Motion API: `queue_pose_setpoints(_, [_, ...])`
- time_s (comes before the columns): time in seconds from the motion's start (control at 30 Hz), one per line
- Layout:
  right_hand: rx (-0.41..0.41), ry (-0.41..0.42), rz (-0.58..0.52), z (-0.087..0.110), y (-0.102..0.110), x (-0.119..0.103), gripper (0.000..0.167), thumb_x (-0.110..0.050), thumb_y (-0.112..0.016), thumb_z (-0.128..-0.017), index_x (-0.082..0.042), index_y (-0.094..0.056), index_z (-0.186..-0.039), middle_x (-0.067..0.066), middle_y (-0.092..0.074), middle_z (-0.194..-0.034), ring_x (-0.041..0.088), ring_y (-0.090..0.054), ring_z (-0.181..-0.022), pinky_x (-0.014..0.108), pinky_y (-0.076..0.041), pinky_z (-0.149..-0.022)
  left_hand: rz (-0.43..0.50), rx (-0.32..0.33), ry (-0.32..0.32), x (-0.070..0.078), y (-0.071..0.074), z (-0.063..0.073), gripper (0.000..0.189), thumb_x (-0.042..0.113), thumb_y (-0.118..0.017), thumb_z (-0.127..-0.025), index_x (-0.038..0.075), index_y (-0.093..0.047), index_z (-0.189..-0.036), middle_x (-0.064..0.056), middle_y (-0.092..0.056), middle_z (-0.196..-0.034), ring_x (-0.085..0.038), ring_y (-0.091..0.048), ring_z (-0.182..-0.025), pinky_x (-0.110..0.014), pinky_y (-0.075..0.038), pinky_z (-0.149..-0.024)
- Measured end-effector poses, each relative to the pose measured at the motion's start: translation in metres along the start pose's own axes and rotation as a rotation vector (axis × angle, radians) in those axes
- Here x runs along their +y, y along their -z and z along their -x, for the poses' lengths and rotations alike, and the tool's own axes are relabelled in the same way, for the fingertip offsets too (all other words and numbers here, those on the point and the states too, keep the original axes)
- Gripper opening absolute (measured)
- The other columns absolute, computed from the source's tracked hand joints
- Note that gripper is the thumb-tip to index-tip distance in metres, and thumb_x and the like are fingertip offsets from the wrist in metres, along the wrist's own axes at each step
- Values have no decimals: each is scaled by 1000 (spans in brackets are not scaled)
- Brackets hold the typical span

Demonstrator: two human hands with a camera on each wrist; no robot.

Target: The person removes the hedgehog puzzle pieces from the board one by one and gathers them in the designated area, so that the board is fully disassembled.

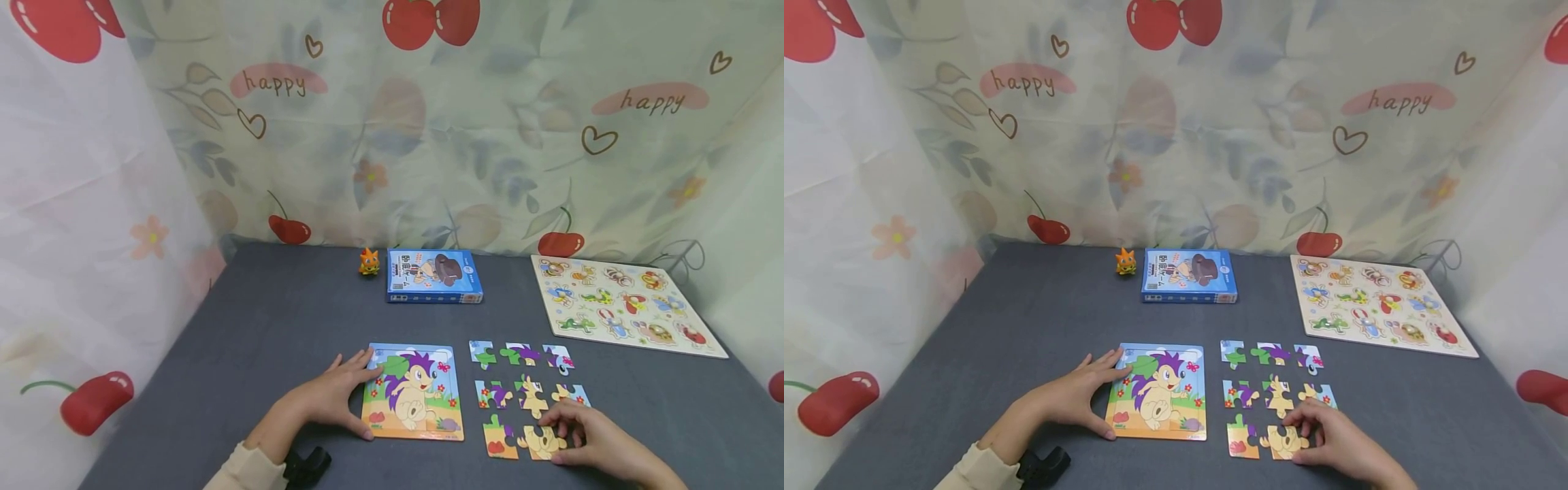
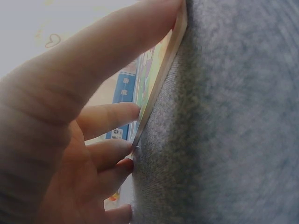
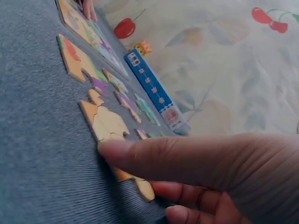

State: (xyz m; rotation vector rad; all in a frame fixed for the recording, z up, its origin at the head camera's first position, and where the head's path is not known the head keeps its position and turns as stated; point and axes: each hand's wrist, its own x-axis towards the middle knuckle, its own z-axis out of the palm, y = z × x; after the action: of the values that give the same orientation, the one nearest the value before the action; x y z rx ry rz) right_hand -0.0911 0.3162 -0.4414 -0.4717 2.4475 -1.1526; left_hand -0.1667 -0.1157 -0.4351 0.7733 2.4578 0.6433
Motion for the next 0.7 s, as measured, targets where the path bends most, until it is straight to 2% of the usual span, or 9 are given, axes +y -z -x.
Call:
queue_pose_setpoints(0.27, [57,43,36,-8,10,-17,40,-23,-75,-77,-3,-61,-108,5,-58,-93,7,-49,-74,21,-44,-59,-2,-3,-2,0,0,0,98,59,-76,-65,20,-35,-145,-7,-11,-158,-27,-6,-146,-59,-1,-114])
queue_pose_setpoints(0.5, [32,88,-11,-43,-1,-38,37,-21,-74,-79,0,-62,-107,10,-59,-88,12,-52,-72,22,-46,-60,5,-6,-4,-1,0,1,98,58,-76,-65,20,-34,-145,-8,-11,-158,-28,-7,-146,-59,-2,-113])
queue_pose_setpoints(0.7, [20,66,-32,-74,-15,-61,43,-21,-76,-77,1,-61,-111,12,-58,-91,12,-51,-74,22,-46,-59,7,0,0,1,1,1,97,57,-76,-66,20,-35,-145,-8,-11,-158,-27,-6,-146,-58,-1,-114])
